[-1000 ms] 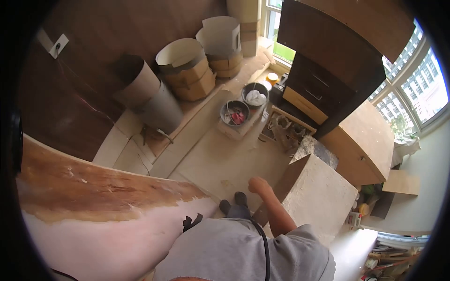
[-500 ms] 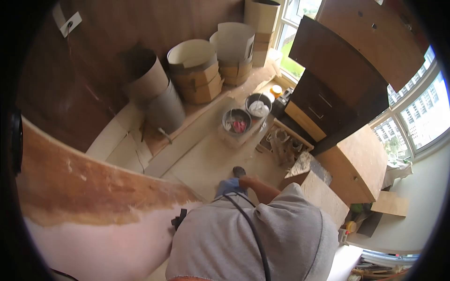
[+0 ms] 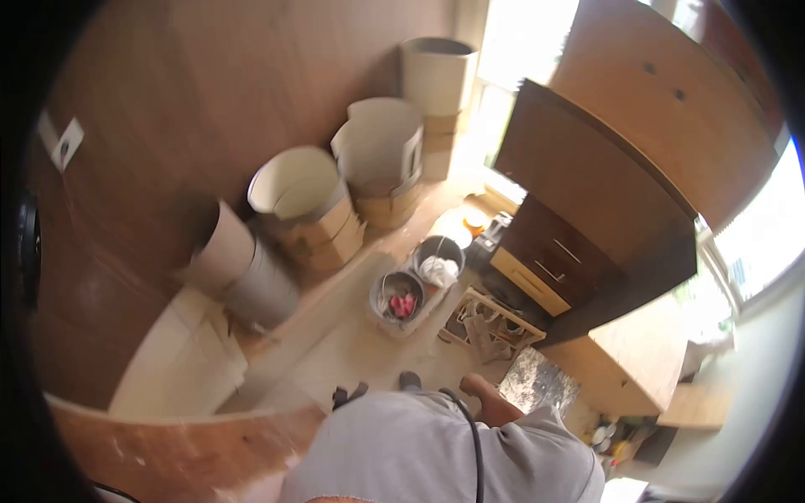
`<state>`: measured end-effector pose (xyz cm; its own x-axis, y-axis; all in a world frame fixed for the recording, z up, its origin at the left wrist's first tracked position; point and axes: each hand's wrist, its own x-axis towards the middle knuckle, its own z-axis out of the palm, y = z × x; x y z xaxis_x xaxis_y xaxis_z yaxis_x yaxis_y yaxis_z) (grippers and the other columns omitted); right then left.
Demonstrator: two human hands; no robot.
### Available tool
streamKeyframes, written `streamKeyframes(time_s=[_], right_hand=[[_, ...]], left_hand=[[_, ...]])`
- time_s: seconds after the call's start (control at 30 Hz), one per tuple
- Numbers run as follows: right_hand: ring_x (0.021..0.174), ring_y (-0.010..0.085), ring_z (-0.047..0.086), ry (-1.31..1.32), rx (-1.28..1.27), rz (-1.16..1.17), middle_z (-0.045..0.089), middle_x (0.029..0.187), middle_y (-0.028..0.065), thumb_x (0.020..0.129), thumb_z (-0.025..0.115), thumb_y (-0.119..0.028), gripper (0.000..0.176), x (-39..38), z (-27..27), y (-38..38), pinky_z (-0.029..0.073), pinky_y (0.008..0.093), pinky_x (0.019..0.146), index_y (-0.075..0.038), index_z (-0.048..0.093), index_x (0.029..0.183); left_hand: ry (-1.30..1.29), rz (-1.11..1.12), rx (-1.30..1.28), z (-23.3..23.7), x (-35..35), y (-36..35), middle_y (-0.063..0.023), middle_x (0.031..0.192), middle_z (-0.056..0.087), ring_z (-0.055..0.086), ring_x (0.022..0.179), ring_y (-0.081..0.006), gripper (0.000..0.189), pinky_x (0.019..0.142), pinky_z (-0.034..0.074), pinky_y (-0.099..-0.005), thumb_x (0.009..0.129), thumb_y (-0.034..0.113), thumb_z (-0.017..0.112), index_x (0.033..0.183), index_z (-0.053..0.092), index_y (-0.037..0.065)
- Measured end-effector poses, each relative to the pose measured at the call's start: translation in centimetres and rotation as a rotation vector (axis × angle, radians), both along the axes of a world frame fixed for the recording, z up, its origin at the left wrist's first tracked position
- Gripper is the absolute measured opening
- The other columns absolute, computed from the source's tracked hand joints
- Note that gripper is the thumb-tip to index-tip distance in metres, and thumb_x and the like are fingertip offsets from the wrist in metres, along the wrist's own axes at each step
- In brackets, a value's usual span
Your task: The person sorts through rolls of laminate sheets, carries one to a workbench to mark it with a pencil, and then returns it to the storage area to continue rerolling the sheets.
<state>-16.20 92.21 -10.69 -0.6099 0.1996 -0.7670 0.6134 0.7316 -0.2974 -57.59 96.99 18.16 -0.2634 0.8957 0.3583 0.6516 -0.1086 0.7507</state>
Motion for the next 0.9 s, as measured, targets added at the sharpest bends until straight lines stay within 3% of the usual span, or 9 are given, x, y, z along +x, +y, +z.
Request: streamKeyframes(time_s=[0.07,0.13,0.17,0.27,0.3,0.57,0.73,0.87,0.9], right_hand=[[0.082,0.0319,0.075,0.082,-0.066,0.155,0.076,0.084,0.0180,0.082,0.057,-0.020,0.027,2.8,-3.2,2.4,0.059,0.0425,0.072,-0.005,0.079,0.086],[0.086,0.0333,0.074,0.049,-0.053,-0.173,0.076,0.089,0.0188,0.086,0.057,-0.019,0.026,2.1,4.1,1.1,0.059,0.0412,0.075,-0.004,0.078,0.087],[0.086,0.0298,0.074,0.206,0.055,0.303,0.075,0.092,0.0172,0.090,0.060,-0.017,0.022,2.7,4.0,1.8,0.058,0.0393,0.077,-0.003,0.077,0.094],[0.086,0.0287,0.074,0.075,-0.031,0.010,0.075,0.092,0.0166,0.091,0.061,-0.017,0.022,1.5,5.1,3.3,0.057,0.0387,0.077,-0.003,0.077,0.096],[0.086,0.0283,0.074,0.057,-0.045,-0.043,0.075,0.092,0.0164,0.091,0.061,-0.017,0.022,0.7,5.4,3.7,0.057,0.0385,0.077,-0.003,0.077,0.096],[0.087,0.0253,0.073,0.074,-0.119,-0.218,0.075,0.093,0.0146,0.093,0.061,-0.017,0.022,-8.8,7.8,5.2,0.057,0.0369,0.079,-0.003,0.076,0.101],[0.087,0.0234,0.072,0.202,-0.224,-0.262,0.075,0.093,0.0136,0.095,0.062,-0.017,0.022,-17.7,11.6,4.5,0.056,0.0359,0.079,-0.003,0.076,0.104],[0.087,0.0219,0.072,0.480,-0.459,-0.245,0.074,0.094,0.0127,0.096,0.062,-0.017,0.022,-30.8,20.4,2.6,0.056,0.0350,0.080,-0.003,0.075,0.106],[0.091,0.0178,0.069,0.337,-0.420,-0.113,0.074,0.097,0.0110,0.099,0.062,-0.022,0.026,-35.8,23.2,2.4,0.054,0.0327,0.083,-0.002,0.073,0.112]], left_hand=[[-0.302,0.284,-0.257,-11.4,3.9,-21.9,-0.0143,0.100,0.076,0.072,0.087,-0.0257,0.038,0.077,0.057,-0.0361,0.091,0.035,0.070,0.120,0.070,0.011],[-0.676,0.659,-0.535,-19.8,13.1,-44.4,-0.0153,0.100,0.074,0.071,0.084,-0.0260,0.045,0.074,0.056,-0.0359,0.092,0.041,0.069,0.123,0.067,0.008],[-0.834,0.820,-0.620,-21.6,17.9,-52.7,-0.0158,0.101,0.073,0.070,0.083,-0.0262,0.049,0.072,0.056,-0.0358,0.093,0.044,0.068,0.125,0.066,0.007],[-1.069,1.065,-0.527,-23.8,24.6,-63.9,-0.0173,0.101,0.071,0.069,0.079,-0.0267,0.061,0.068,0.055,-0.0354,0.095,0.053,0.066,0.130,0.062,0.003],[-1.421,1.273,-0.349,-15.3,21.6,-59.6,-0.0114,0.089,0.070,0.066,0.072,-0.0209,0.044,0.062,0.053,-0.0333,0.097,0.045,0.062,0.119,0.065,0.007],[-1.076,1.299,-0.123,-3.0,-0.3,-52.7,-0.0016,0.077,0.062,0.057,0.063,-0.0104,0.034,0.057,0.047,-0.0268,0.104,0.035,0.055,0.093,0.064,0.004],[-0.839,1.642,0.307,5.5,-10.0,-50.9,-0.0029,0.075,0.059,0.055,0.062,-0.0121,0.047,0.061,0.048,-0.0281,0.106,0.045,0.051,0.118,0.061,0.001],[-0.687,1.734,0.307,8.9,-14.1,-53.4,-0.0051,0.082,0.060,0.056,0.066,-0.0132,0.060,0.065,0.049,-0.0291,0.107,0.054,0.044,0.132,0.055,0.000],[-0.628,1.712,0.298,9.5,-15.0,-54.1,-0.0056,0.084,0.060,0.056,0.069,-0.0136,0.060,0.069,0.049,-0.0295,0.108,0.051,0.043,0.138,0.052,0.000]])
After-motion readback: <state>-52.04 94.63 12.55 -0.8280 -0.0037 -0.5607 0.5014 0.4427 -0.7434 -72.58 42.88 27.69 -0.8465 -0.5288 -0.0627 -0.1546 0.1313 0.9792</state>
